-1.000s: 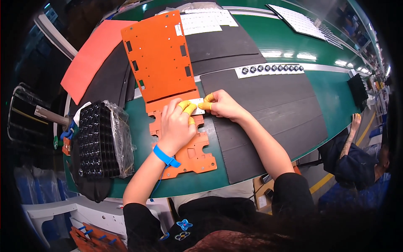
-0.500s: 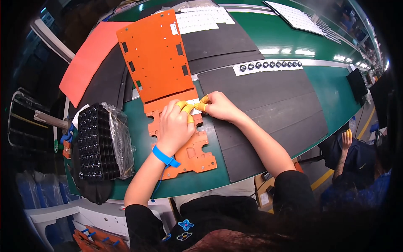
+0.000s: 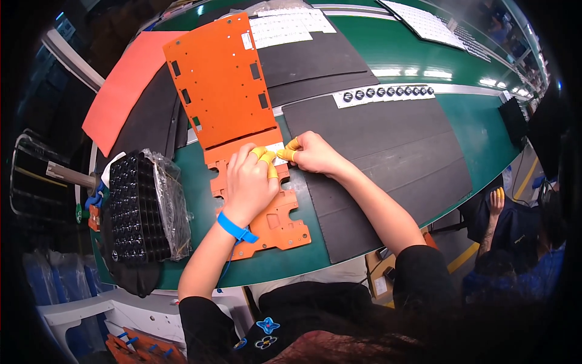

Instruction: Assembling small LED modules into orange plastic fixtures and testing the sub-assemblies using a machine.

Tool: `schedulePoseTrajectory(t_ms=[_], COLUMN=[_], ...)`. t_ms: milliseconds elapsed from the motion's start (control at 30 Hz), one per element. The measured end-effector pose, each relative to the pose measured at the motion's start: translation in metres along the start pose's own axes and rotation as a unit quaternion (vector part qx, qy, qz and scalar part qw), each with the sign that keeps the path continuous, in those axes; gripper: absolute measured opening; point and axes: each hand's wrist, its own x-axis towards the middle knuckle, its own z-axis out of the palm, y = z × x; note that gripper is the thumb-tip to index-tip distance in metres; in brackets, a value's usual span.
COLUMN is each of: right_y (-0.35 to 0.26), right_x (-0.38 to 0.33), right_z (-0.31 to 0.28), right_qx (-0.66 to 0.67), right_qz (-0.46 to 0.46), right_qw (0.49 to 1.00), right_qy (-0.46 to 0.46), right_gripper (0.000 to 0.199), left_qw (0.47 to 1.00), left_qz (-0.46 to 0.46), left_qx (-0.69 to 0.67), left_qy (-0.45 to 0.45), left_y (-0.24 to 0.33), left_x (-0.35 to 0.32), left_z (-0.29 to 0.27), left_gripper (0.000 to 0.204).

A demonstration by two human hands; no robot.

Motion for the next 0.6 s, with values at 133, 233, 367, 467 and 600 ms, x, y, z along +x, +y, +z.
schedulePoseTrajectory(t_ms=[133,233,367,467,600], right_y=[-0.004,-0.009,-0.010,-0.011,-0.008], right_x=[-0.003,-0.006,-0.007,-0.008,-0.007], right_z=[0.000,-0.001,-0.003,-0.006,-0.005], right_qx=[0.015,-0.011,-0.003,0.031,0.064], right_qz=[0.026,0.004,0.016,0.024,0.025], right_qw=[1.000,1.000,1.000,0.999,0.998], right_qy=[-0.007,0.003,-0.018,-0.015,-0.010], right_gripper=[0.023,0.026,0.032,0.034,0.034], left_qw=[1.000,1.000,1.000,0.999,1.000], left_qz=[-0.004,-0.011,-0.011,-0.022,-0.019], left_qx=[0.002,-0.006,-0.006,-0.019,-0.019], left_qy=[-0.016,-0.009,-0.005,-0.016,-0.014], left_y=[-0.001,0.001,0.000,0.003,0.002], left_x=[0.000,0.001,0.001,0.002,0.000], left_z=[0.001,0.001,0.001,-0.001,0.001], left_gripper=[0.022,0.018,0.016,0.015,0.016])
